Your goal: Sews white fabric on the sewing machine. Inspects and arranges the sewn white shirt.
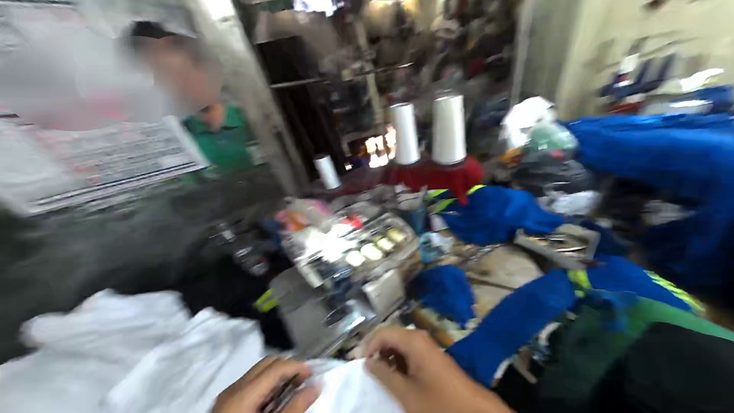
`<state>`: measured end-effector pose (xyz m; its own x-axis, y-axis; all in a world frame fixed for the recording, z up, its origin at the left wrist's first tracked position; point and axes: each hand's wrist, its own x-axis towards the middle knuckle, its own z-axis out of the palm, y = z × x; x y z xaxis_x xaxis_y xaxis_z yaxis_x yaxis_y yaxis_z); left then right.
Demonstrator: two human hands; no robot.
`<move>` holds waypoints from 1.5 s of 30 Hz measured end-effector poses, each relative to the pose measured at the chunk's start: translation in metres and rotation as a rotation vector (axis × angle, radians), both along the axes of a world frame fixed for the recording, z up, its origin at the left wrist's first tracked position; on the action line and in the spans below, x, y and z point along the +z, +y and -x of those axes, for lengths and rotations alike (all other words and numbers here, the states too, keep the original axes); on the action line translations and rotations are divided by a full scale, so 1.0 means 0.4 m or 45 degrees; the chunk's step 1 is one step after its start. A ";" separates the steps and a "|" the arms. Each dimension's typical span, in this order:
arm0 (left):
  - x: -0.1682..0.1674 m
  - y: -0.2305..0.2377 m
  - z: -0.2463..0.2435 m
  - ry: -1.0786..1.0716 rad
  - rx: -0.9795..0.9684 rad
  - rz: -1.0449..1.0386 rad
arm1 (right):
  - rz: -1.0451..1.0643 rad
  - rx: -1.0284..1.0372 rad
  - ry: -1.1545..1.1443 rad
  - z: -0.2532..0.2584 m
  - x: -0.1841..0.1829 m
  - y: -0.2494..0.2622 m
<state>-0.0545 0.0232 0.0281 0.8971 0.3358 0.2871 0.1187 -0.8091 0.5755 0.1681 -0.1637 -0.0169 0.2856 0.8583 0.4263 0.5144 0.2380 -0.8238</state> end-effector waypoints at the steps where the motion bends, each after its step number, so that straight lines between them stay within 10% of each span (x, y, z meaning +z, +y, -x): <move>1: -0.008 -0.005 0.003 -0.030 0.026 0.009 | 0.020 0.005 0.002 -0.003 -0.006 -0.001; 39: -0.027 -0.097 0.009 0.009 0.354 0.065 | 0.186 0.182 0.224 0.079 -0.003 -0.005; 45: 0.235 -0.018 0.065 -0.044 0.231 -0.123 | -0.148 0.130 0.433 0.154 0.117 0.056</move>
<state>-0.0805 0.0160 0.1222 0.8136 0.4603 0.3552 0.2490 -0.8279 0.5026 0.1064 -0.1412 0.0300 0.3431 0.8413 0.4177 0.1845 0.3756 -0.9082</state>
